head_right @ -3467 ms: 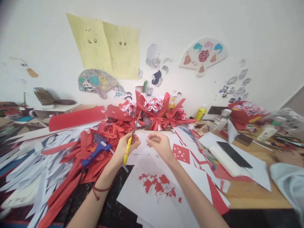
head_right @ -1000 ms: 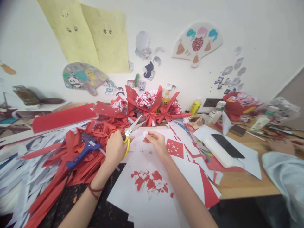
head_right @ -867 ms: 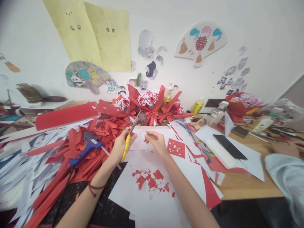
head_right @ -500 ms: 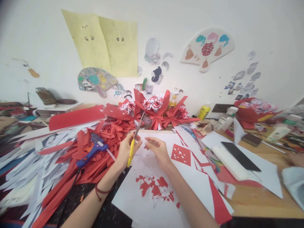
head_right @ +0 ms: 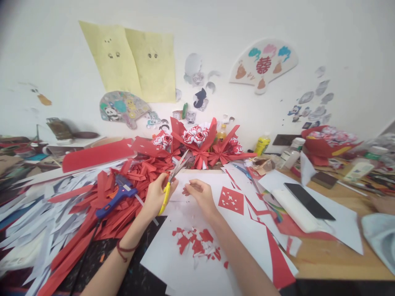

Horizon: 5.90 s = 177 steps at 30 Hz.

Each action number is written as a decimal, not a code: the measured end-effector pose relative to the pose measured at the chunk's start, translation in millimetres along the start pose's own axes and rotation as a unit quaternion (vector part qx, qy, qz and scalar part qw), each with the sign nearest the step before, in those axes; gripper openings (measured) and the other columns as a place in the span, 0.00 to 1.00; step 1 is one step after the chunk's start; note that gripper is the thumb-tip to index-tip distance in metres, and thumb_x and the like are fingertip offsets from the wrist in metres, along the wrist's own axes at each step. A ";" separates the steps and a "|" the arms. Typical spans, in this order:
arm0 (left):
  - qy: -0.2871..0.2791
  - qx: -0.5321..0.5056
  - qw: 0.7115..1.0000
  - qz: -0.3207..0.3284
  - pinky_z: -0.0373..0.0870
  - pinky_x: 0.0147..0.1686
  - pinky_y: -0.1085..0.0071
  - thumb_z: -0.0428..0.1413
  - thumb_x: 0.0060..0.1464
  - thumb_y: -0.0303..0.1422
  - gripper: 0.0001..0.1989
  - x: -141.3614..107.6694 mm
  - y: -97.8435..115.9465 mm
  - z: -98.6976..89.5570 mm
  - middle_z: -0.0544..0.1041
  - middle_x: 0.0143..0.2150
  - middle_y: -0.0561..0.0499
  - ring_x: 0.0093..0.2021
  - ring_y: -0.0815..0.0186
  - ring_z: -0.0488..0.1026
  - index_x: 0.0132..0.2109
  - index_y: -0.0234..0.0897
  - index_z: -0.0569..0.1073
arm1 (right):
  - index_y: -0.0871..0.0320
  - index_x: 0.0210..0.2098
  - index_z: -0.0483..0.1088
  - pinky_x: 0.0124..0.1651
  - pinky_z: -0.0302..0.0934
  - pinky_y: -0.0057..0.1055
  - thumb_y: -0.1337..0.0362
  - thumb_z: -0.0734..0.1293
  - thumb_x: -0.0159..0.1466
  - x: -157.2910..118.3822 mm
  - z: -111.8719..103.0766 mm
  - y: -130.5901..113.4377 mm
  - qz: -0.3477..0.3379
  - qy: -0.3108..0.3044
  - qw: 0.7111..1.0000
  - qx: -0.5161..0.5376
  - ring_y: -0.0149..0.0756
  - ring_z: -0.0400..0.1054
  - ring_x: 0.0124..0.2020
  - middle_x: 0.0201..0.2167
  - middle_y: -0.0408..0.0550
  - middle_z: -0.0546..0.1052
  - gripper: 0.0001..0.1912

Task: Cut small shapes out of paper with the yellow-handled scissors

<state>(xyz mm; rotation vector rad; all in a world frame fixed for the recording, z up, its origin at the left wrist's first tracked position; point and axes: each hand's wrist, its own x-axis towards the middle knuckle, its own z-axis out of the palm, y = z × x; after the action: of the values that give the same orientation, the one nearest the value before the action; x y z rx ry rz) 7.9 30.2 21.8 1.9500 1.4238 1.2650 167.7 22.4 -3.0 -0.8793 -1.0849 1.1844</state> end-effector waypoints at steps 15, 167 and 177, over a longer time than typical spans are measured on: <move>-0.031 0.076 0.997 0.014 0.53 0.26 0.76 0.52 0.52 0.41 0.12 1.4 -2.9 4.8 0.61 0.22 0.58 0.24 0.72 0.59 0.30 0.37 0.65 | 0.59 0.31 0.73 0.38 0.67 0.36 0.57 0.73 0.52 2.3 -8.1 -9.8 -0.042 0.023 0.999 0.015 0.36 0.73 0.29 0.26 0.45 0.77 0.13; -0.094 -0.040 0.994 -0.041 0.54 0.25 0.75 0.51 0.52 0.37 0.08 -11.0 4.9 6.1 0.66 0.24 0.57 0.25 0.72 0.60 0.32 0.36 0.68 | 0.60 0.30 0.73 0.36 0.63 0.26 0.61 0.70 0.57 -18.2 7.3 -12.5 0.168 -0.086 0.971 0.144 0.28 0.69 0.27 0.26 0.43 0.76 0.07; -0.058 -0.122 0.991 -0.022 0.59 0.28 0.77 0.53 0.53 0.37 0.09 -15.2 15.1 4.3 0.70 0.29 0.55 0.29 0.72 0.65 0.33 0.36 0.68 | 0.58 0.25 0.70 0.28 0.60 0.24 0.60 0.72 0.55 -14.8 3.2 -19.0 0.168 -0.074 0.969 0.166 0.25 0.65 0.22 0.20 0.39 0.72 0.10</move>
<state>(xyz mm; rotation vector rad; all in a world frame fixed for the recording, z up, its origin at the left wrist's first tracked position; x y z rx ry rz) 18.5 11.3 24.6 1.7885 1.1874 1.2216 169.2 4.3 13.2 -0.7356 -0.8375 1.6815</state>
